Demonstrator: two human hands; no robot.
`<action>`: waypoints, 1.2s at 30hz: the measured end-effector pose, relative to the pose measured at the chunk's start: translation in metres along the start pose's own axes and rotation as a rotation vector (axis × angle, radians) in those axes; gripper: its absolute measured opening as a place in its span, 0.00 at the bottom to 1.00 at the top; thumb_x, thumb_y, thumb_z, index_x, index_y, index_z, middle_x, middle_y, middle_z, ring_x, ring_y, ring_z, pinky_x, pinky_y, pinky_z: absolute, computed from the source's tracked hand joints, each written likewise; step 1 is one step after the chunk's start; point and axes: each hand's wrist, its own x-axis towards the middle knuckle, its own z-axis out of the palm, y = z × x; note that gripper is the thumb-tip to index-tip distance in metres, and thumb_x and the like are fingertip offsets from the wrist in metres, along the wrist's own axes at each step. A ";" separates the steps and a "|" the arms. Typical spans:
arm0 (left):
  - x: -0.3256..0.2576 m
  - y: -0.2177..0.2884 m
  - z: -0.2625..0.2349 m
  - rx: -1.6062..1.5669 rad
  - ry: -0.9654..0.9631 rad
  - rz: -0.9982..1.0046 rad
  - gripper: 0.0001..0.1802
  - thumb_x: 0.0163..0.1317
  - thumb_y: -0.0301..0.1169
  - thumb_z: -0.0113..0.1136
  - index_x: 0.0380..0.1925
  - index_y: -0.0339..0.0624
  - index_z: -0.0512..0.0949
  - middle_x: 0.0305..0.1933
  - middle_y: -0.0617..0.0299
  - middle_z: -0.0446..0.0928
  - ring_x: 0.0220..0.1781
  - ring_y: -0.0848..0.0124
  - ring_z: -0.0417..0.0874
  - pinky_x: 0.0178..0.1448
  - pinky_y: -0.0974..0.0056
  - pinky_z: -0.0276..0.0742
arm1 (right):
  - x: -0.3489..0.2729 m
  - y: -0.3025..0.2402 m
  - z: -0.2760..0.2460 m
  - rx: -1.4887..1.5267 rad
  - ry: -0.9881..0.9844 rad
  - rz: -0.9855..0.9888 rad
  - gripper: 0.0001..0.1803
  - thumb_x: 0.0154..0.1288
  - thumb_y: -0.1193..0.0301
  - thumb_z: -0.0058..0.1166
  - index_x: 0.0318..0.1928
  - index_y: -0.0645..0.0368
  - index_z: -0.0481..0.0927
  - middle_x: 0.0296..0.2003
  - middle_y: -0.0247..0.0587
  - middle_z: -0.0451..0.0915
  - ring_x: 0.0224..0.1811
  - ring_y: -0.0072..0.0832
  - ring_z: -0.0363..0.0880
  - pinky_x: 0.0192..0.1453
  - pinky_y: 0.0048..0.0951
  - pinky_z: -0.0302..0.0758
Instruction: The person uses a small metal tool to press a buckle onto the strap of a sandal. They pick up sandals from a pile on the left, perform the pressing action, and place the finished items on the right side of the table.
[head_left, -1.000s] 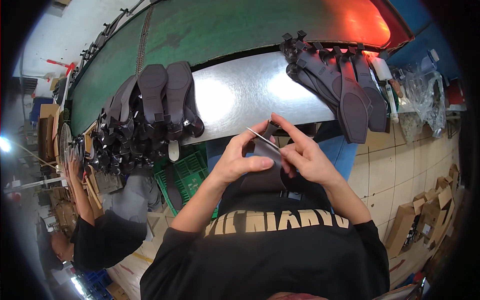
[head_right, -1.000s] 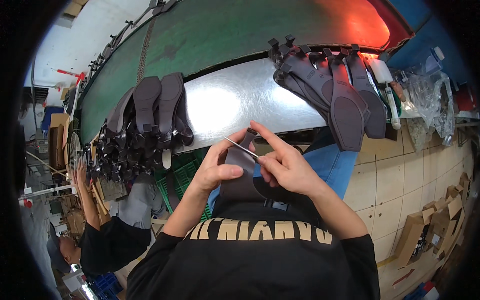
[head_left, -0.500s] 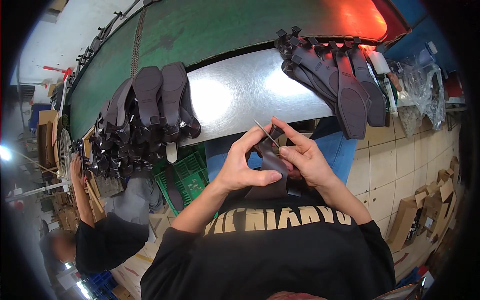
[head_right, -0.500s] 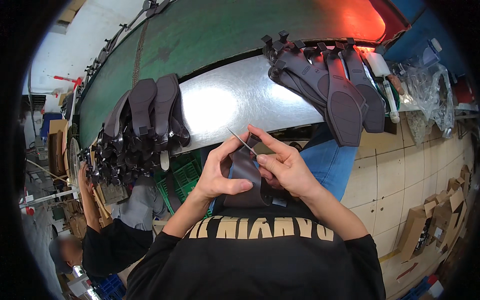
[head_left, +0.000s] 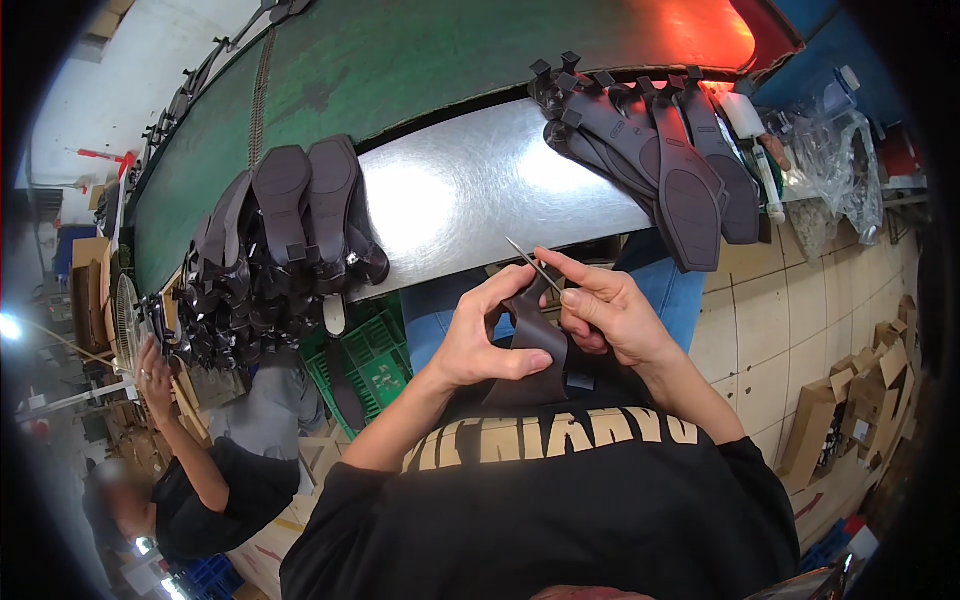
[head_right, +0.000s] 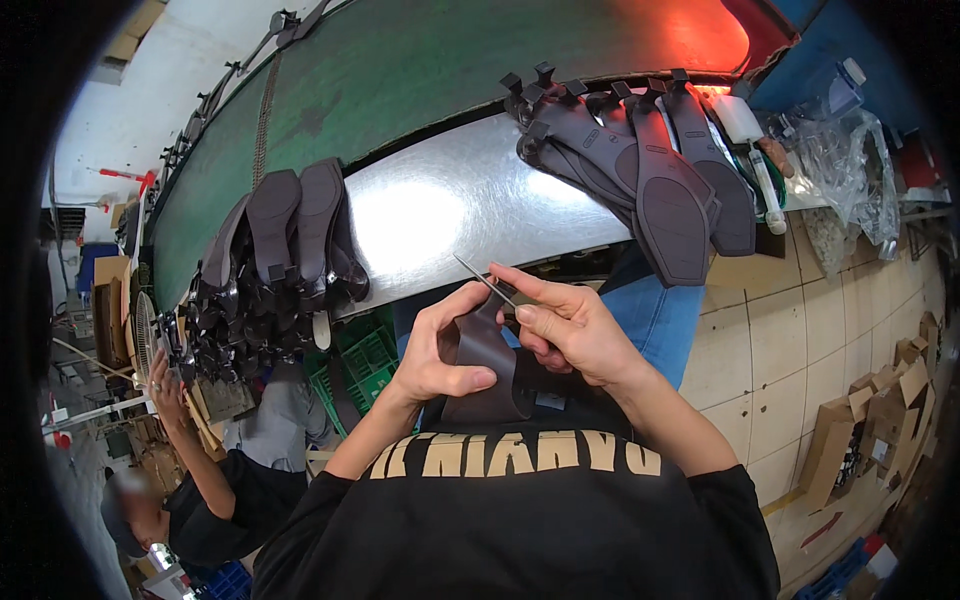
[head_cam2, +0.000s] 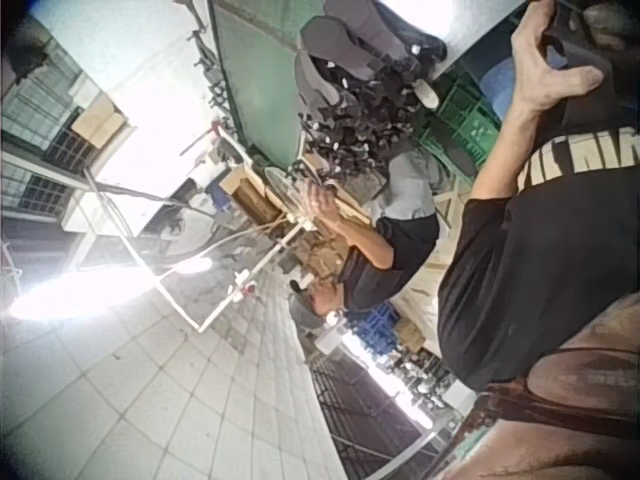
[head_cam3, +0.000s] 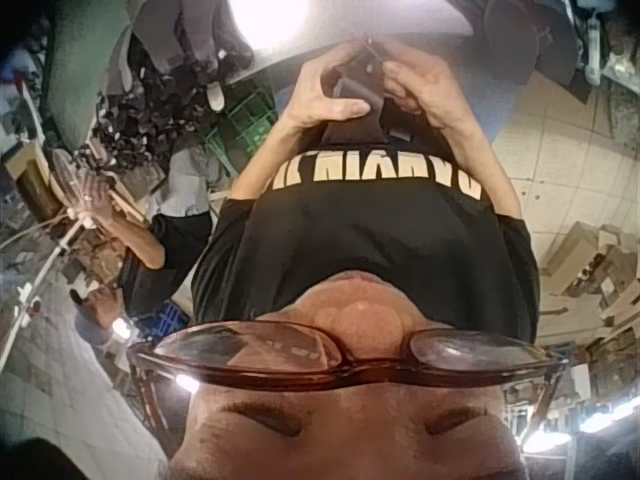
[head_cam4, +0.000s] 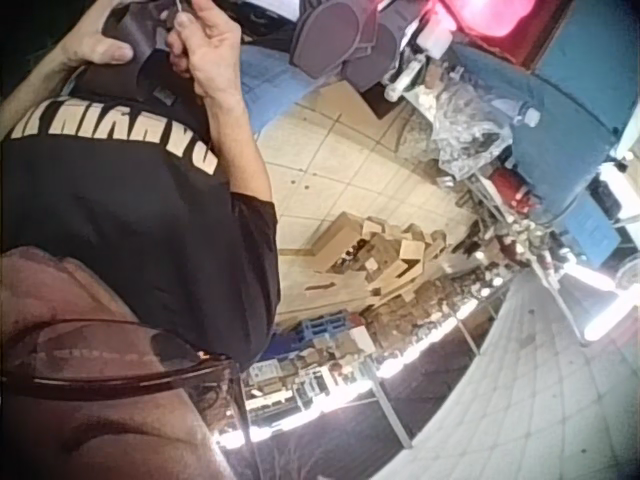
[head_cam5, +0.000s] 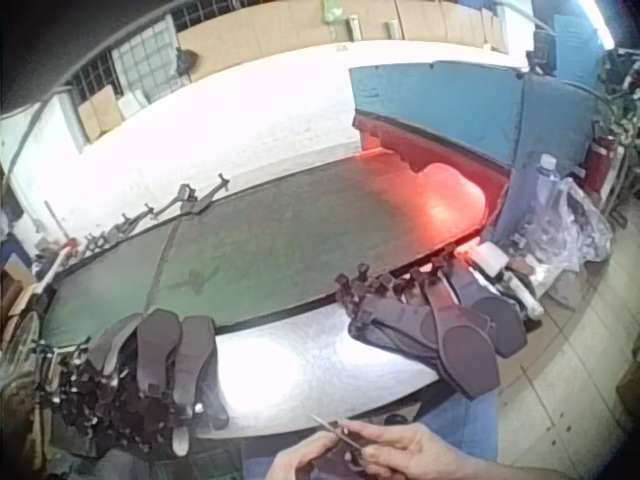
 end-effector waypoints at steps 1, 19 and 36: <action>0.001 -0.001 -0.001 0.003 -0.012 0.001 0.45 0.38 0.32 0.75 0.58 0.26 0.68 0.51 0.60 0.69 0.54 0.71 0.71 0.60 0.68 0.65 | 0.000 0.001 -0.001 -0.003 0.006 0.002 0.26 0.72 0.74 0.44 0.69 0.52 0.65 0.20 0.28 0.67 0.17 0.11 0.57 0.18 0.14 0.56; 0.007 0.001 0.003 -0.129 0.028 -0.192 0.52 0.40 0.34 0.71 0.67 0.27 0.60 0.53 0.57 0.72 0.54 0.70 0.74 0.63 0.66 0.64 | 0.002 0.009 -0.003 -0.274 0.046 -0.149 0.30 0.71 0.76 0.45 0.72 0.51 0.60 0.21 0.24 0.71 0.21 0.11 0.63 0.28 0.14 0.62; 0.005 -0.003 0.003 -0.039 -0.042 -0.049 0.42 0.45 0.40 0.70 0.59 0.27 0.68 0.50 0.60 0.71 0.52 0.72 0.72 0.58 0.68 0.66 | -0.007 -0.006 -0.007 -0.092 0.037 0.053 0.25 0.73 0.73 0.41 0.70 0.52 0.64 0.18 0.24 0.64 0.17 0.10 0.54 0.18 0.13 0.54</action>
